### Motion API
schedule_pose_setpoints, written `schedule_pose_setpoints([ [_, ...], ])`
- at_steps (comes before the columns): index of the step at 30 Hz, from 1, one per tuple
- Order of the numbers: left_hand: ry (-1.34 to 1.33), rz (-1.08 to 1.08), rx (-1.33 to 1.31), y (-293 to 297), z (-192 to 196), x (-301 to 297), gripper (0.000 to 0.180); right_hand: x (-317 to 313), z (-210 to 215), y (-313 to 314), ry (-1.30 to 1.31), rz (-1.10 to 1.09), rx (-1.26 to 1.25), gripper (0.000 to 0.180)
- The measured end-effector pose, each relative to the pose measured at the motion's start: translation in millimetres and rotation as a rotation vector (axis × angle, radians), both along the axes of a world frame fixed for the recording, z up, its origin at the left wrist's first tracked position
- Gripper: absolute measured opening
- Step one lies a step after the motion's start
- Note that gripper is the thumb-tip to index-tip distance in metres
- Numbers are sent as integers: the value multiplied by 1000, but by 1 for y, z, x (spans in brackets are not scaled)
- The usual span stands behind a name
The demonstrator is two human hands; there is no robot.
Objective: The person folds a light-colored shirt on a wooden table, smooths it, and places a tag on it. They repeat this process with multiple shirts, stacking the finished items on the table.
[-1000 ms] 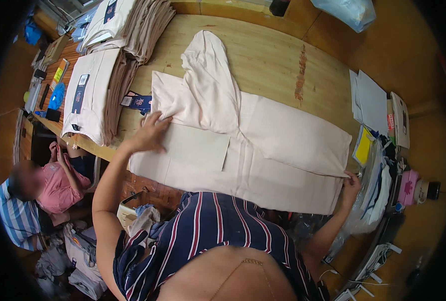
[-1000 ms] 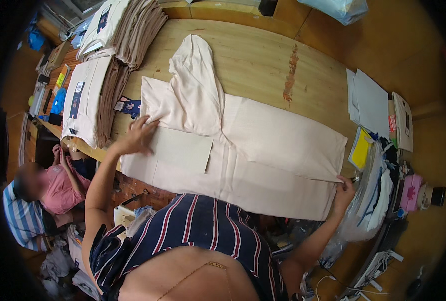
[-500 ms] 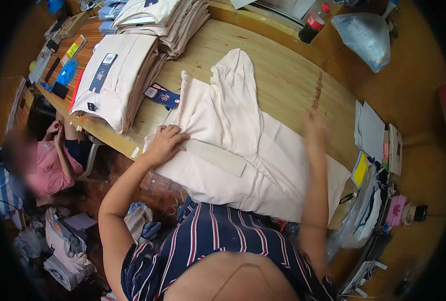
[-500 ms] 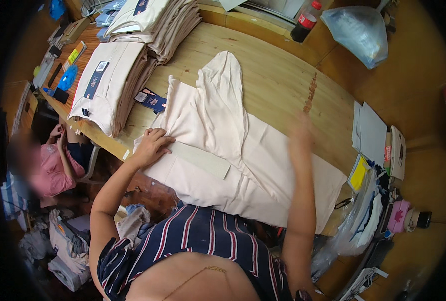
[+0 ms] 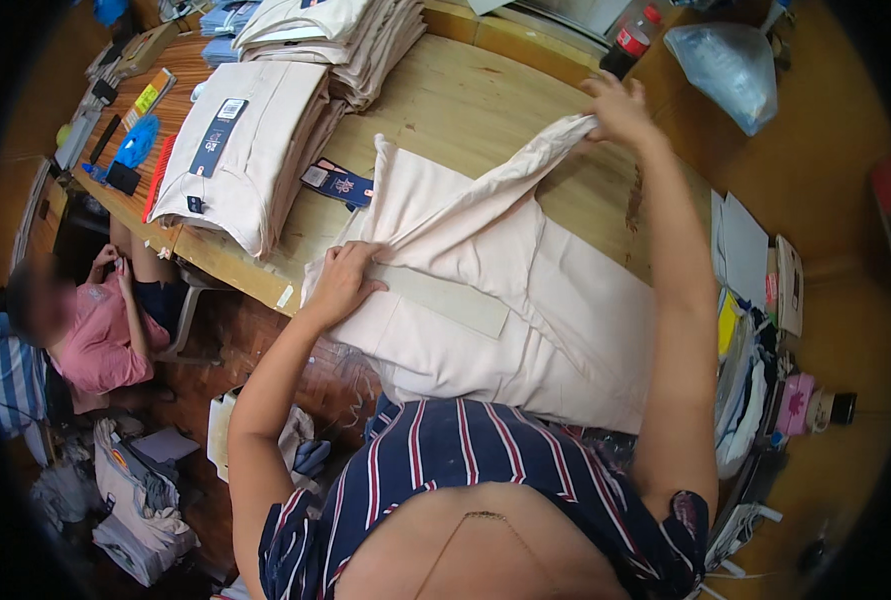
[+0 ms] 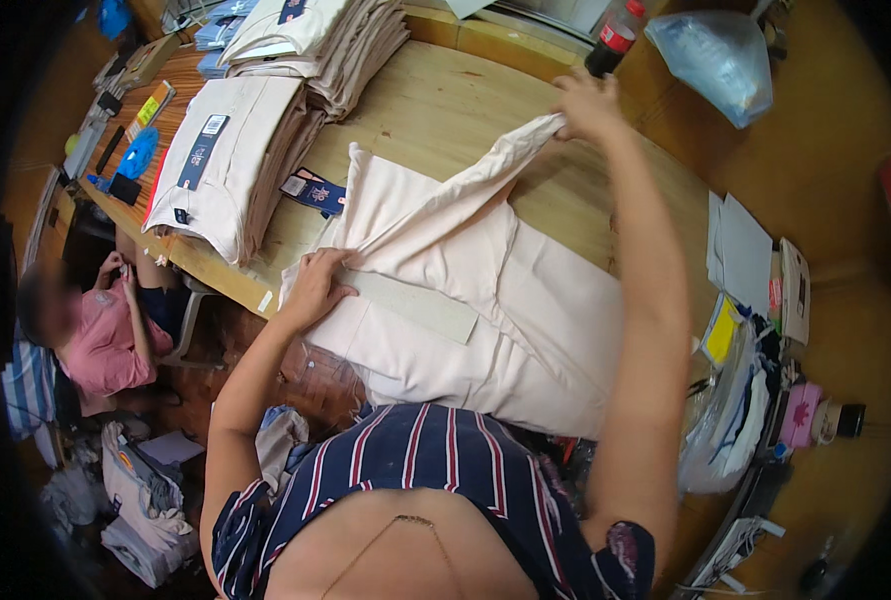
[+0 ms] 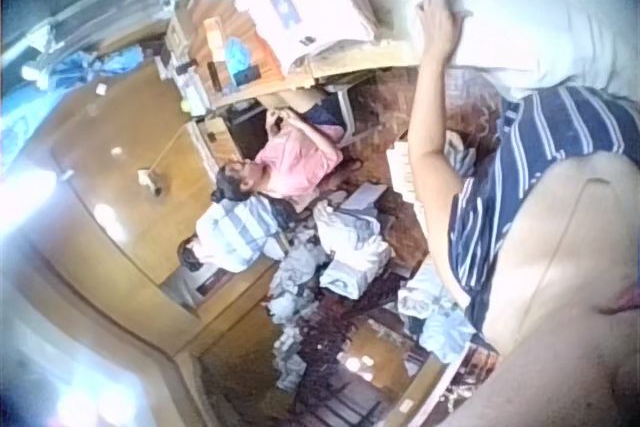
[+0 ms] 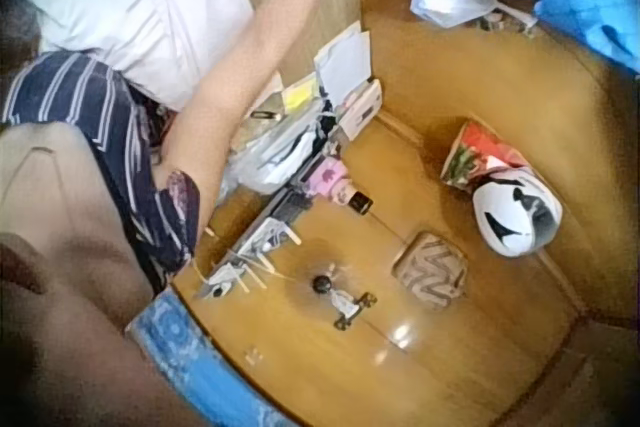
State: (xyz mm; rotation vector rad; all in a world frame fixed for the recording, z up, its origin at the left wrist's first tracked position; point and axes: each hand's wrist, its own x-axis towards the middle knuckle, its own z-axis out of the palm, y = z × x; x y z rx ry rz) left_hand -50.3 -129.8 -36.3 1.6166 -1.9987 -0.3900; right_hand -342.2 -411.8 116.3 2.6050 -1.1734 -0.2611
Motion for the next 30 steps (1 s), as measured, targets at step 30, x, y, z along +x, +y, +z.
schedule_pose_setpoints([
  [30,-544,-98,19,-119,27,-31,59,-235,-157,248,-1459,-965,177,27],
])
